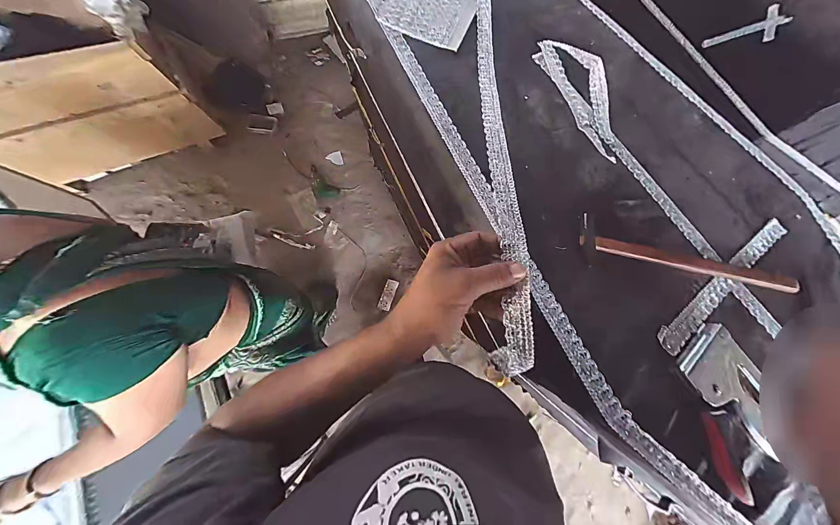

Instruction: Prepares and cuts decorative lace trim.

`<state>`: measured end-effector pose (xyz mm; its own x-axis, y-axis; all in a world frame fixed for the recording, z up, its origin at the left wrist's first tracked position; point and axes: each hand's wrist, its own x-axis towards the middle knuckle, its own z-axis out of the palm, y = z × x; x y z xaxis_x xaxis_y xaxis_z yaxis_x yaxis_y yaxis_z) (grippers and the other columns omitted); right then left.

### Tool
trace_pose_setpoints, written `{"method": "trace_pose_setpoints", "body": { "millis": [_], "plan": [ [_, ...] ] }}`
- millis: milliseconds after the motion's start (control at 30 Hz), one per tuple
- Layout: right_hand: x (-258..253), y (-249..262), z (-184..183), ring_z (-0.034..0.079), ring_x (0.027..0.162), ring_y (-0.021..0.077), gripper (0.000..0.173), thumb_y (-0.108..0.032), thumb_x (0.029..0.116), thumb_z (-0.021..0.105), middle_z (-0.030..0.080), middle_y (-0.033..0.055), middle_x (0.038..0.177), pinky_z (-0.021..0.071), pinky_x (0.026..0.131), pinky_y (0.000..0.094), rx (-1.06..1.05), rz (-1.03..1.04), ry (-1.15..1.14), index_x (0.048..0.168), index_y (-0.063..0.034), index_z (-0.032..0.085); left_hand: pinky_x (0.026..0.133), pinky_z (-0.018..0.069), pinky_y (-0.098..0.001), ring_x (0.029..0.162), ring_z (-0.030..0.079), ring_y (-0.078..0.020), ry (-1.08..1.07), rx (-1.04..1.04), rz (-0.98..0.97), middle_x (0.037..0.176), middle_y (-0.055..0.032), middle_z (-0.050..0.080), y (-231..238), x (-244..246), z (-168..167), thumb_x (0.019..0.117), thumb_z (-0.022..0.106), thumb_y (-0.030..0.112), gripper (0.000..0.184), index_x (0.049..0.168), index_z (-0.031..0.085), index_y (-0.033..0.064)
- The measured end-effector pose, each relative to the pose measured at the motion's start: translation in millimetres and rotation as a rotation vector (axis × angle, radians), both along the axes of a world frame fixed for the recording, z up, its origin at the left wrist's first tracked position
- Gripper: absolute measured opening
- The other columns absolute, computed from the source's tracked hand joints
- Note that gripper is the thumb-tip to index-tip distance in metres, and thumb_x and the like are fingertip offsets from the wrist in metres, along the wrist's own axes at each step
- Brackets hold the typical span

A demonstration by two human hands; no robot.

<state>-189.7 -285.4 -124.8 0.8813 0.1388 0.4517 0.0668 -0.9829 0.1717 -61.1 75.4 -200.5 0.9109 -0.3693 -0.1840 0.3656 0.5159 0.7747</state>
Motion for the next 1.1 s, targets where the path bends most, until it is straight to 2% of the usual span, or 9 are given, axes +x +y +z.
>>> {"method": "trace_pose_setpoints", "body": {
  "millis": [133, 267, 367, 533, 667, 800, 867, 1000, 1100],
  "plan": [
    [36.3, 92.0, -10.5, 0.072, 0.086, 0.0217, 0.027, -0.019, 0.1079, 0.051, 0.073, 0.0138, 0.103, 0.0588, 0.071, 0.0347, 0.207, 0.467, 0.025, 0.129, -0.0071, 0.063, 0.058, 0.0609, -0.0283, 0.066, 0.071, -0.0159, 0.023, -0.048, -0.018, 0.084, -0.0142, 0.072, -2.9, -0.4, 2.2, 0.0927, 0.068, -0.004, 0.011, 0.103, 0.064, -0.0026],
    [56.2, 143.7, -14.3, 0.06, 0.056, -0.0005, 0.04, -0.036, 0.1072, 0.052, 0.067, -0.0037, 0.073, 0.0523, 0.049, 0.017, 0.747, 0.438, 0.373, 0.122, -0.0027, 0.069, 0.062, 0.0632, -0.0303, 0.07, 0.073, -0.0166, -0.051, 0.003, 0.026, 0.085, -0.0131, 0.074, -6.2, -0.5, 3.9, 0.0903, 0.072, -0.004, 0.016, 0.104, 0.064, -0.004],
    [63.8, 164.2, -1.0, 0.053, 0.041, 0.0011, 0.042, -0.037, 0.0971, 0.067, 0.06, -0.009, 0.059, 0.0452, 0.035, 0.0189, 1.178, 0.161, 0.844, 0.128, -0.0087, 0.065, 0.065, 0.0621, -0.029, 0.071, 0.072, -0.0155, -0.095, 0.036, 0.071, 0.085, -0.0133, 0.074, -5.9, 0.8, 3.3, 0.0891, 0.074, -0.004, 0.019, 0.106, 0.065, -0.0048],
    [78.8, 176.1, -3.9, 0.057, 0.042, 0.0056, 0.016, -0.023, 0.1007, 0.064, 0.067, -0.0011, 0.062, 0.0463, 0.035, 0.0197, 1.384, 0.044, 0.928, 0.101, -0.0074, 0.07, 0.068, 0.0622, -0.0287, 0.072, 0.072, -0.0145, -0.189, 0.061, 0.172, 0.085, -0.0122, 0.074, -8.1, 0.0, 4.3, 0.0866, 0.075, -0.005, 0.02, 0.104, 0.067, -0.0049],
    [83.1, 174.2, -7.5, 0.073, 0.064, 0.01, 0.013, -0.013, 0.0995, 0.065, 0.076, 0.0018, 0.08, 0.0629, 0.055, 0.0242, 1.284, 0.249, 0.633, 0.096, -0.0031, 0.073, 0.076, 0.0605, -0.0306, 0.075, 0.07, -0.0149, -0.108, -0.064, 0.159, 0.085, -0.0112, 0.072, -3.0, 1.9, 4.4, 0.09, 0.07, -0.004, 0.008, 0.097, 0.067, -0.0019],
    [86.4, 174.0, -18.8, 0.071, 0.094, 0.0102, 0.017, -0.017, 0.0987, 0.067, 0.075, 0.0085, 0.093, 0.0578, 0.085, 0.0214, 0.679, 0.544, 0.133, 0.094, -0.0026, 0.077, 0.08, 0.0596, -0.0333, 0.083, 0.07, -0.0156, -0.001, -0.195, 0.033, 0.09, -0.0097, 0.073, 5.7, 4.2, 2.4, 0.0965, 0.064, 0.005, 0.007, 0.093, 0.07, 0.0043],
    [85.6, 176.7, -26.5, 0.071, 0.096, 0.0136, 0.017, -0.016, 0.099, 0.067, 0.075, 0.0123, 0.096, 0.0584, 0.084, 0.0217, 0.576, 0.544, 0.052, 0.096, -0.0024, 0.077, 0.077, 0.0584, -0.0305, 0.084, 0.07, -0.0132, -0.038, -0.243, 0.002, 0.091, -0.0072, 0.074, 5.5, 4.3, -6.4, 0.0939, 0.064, 0.007, 0.01, 0.093, 0.074, 0.0087],
    [86.5, 175.4, -38.8, 0.073, 0.099, 0.0118, 0.016, -0.01, 0.0963, 0.064, 0.076, 0.0086, 0.094, 0.0595, 0.088, 0.0225, 0.675, 0.492, 0.072, 0.089, -0.002, 0.075, 0.082, 0.0589, -0.0337, 0.085, 0.07, -0.0138, -0.053, -0.318, -0.071, 0.089, -0.005, 0.073, 3.2, 6.8, -19.3, 0.0891, 0.075, 0.009, 0.004, 0.087, 0.073, 0.0117],
    [82.5, 175.9, -39.7, 0.07, 0.087, 0.0046, 0.017, -0.013, 0.0968, 0.063, 0.075, 0.0063, 0.093, 0.0585, 0.076, 0.0176, 0.746, 0.447, 0.131, 0.089, -0.0034, 0.074, 0.088, 0.0587, -0.0389, 0.092, 0.072, -0.0181, -0.039, -0.42, -0.143, 0.096, -0.009, 0.074, 0.5, 9.9, -25.6, 0.0902, 0.073, 0.008, 0.005, 0.086, 0.071, 0.0104]
  ]
}}
